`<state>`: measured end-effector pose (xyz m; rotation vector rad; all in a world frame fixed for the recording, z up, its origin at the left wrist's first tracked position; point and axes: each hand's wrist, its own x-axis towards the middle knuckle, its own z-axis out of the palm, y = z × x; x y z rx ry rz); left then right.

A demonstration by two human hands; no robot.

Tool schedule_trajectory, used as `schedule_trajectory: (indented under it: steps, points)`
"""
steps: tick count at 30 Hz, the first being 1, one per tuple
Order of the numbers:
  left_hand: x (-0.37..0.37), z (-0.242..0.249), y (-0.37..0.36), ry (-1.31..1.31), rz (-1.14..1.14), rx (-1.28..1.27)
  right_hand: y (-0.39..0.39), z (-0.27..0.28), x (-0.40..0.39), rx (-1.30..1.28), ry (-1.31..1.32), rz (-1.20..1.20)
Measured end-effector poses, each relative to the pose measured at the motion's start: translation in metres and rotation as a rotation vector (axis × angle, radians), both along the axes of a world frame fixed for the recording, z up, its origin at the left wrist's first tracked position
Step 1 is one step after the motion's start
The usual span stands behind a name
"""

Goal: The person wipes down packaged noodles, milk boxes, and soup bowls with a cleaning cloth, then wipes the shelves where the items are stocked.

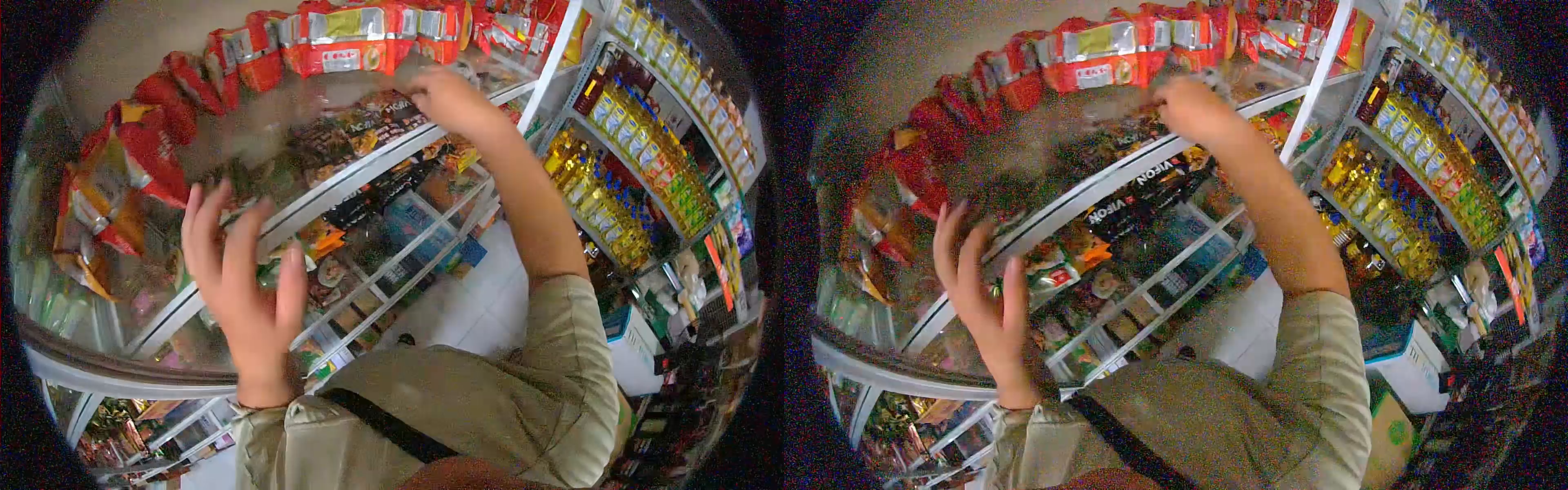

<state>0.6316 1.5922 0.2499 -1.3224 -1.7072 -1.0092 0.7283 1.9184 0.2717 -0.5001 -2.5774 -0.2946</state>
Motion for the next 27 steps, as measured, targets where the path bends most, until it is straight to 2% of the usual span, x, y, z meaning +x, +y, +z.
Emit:
schedule_trajectory:
  steps: [1, 2, 6, 9, 11, 14, 17, 20, 22, 24, 26, 27]
  points:
    - [0.003, 0.003, 0.012, 0.03, 0.101, -0.094, 0.013, 0.002, 0.006, 0.02, 0.063, 0.04]
    - [0.006, 0.006, 0.025, 0.058, 0.203, -0.175, 0.027, 0.005, 0.011, -0.07, 0.07, 0.03]
    - [0.008, 0.004, 0.037, -0.025, 0.303, -0.355, 0.039, 0.015, 0.029, -0.429, 0.294, 0.274]
    - [0.006, 0.001, 0.037, 0.024, 0.332, -0.363, 0.025, 0.023, 0.049, 0.42, 0.294, -0.038]
    - [0.003, -0.001, 0.037, 0.067, 0.333, -0.345, 0.039, 0.013, 0.058, 0.26, 0.119, -0.278]
    - [-0.002, -0.006, 0.039, 0.104, 0.359, -0.305, 0.066, 0.004, 0.048, -0.464, 0.072, 0.049]
    - [-0.004, -0.01, 0.039, 0.116, 0.375, -0.269, 0.007, 0.019, 0.013, -0.345, -0.193, 0.172]
    - [-0.004, -0.011, 0.036, 0.124, 0.379, -0.265, -0.045, 0.014, -0.022, -0.114, -0.209, 0.602]
    - [-0.008, -0.011, 0.032, 0.133, 0.301, -0.281, -0.082, 0.021, -0.044, -0.01, -0.237, 0.898]
    - [-0.011, -0.009, 0.018, 0.11, 0.171, -0.313, -0.101, 0.019, -0.069, -0.013, -0.259, 0.795]
    - [-0.007, 0.0, -0.003, 0.094, 0.213, -0.337, -0.102, 0.021, -0.093, 0.004, -0.253, 0.689]
    - [-0.007, 0.005, -0.014, 0.089, 0.226, -0.349, -0.074, 0.007, -0.127, 0.151, -0.132, 0.74]
